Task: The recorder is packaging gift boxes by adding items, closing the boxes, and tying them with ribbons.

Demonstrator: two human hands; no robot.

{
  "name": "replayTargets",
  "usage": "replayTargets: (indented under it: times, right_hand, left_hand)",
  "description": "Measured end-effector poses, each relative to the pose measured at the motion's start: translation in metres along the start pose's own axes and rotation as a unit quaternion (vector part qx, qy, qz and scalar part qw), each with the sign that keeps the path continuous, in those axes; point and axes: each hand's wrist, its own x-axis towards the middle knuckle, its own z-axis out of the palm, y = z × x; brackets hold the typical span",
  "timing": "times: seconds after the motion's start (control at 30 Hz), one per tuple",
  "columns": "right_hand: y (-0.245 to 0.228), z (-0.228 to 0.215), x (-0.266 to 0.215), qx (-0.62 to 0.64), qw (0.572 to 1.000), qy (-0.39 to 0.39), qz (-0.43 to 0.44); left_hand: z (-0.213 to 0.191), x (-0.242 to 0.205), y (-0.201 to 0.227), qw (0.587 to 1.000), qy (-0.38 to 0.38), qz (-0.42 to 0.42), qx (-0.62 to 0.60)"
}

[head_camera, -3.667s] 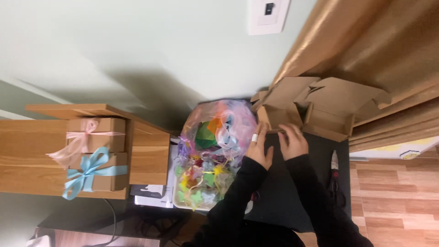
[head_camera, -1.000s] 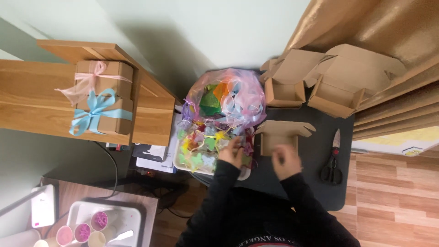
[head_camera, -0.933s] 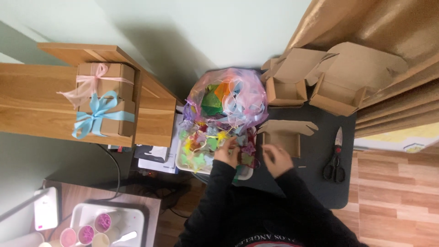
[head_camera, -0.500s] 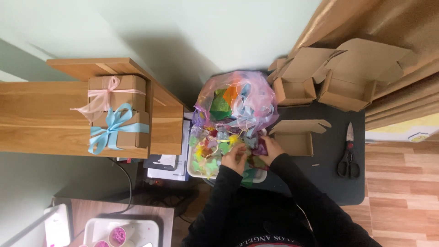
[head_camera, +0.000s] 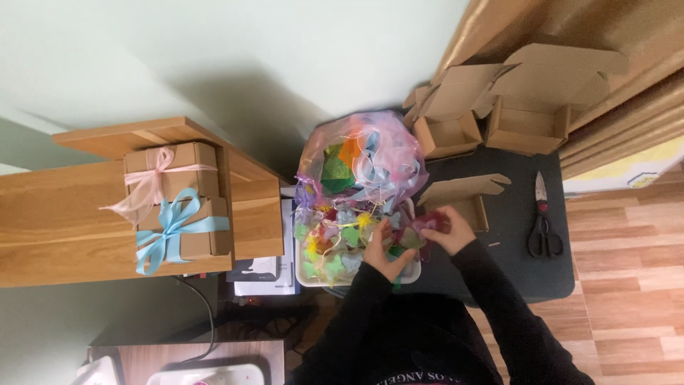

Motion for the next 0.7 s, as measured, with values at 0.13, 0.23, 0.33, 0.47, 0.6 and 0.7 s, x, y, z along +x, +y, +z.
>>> replayTargets:
  times: [0.13,0.23,0.33,0.47,0.6,0.7]
  right_hand:
    - [-0.005,-0.024,-0.009,0.153,0.986,-0.024,0.065]
    - [-0.022,-0.036,-0.020,0.107,0.993,-0.037,0.017]
    - [-0.057,-0.049,-0.034,0.164,0.981,-0.103,0.012]
    - [-0.054,-0.073,-0.032,0.137,0.981,-0.140,-0.008]
    - [-0.015,-0.091,-0.017,0.116,0.989,-0.085,0.019]
    - [-0.005,-0.107,-0.007,-0.018,1.000,-0.008,-0.003]
  left_hand:
    - [0.041,0.005,-0.031,0.940,-0.025,-0.172,-0.295]
    - [0.062,0.011,-0.052,0.890,-0.090,-0.167,-0.415]
    - [0.072,0.013,-0.052,0.912,-0.082,-0.182,-0.357]
    - [0.075,0.022,-0.032,0.883,-0.133,-0.226,-0.390]
    - [0.100,0.027,-0.045,0.912,-0.078,-0.206,-0.348]
    - [0.117,0.037,-0.048,0.949,-0.028,-0.200,-0.242]
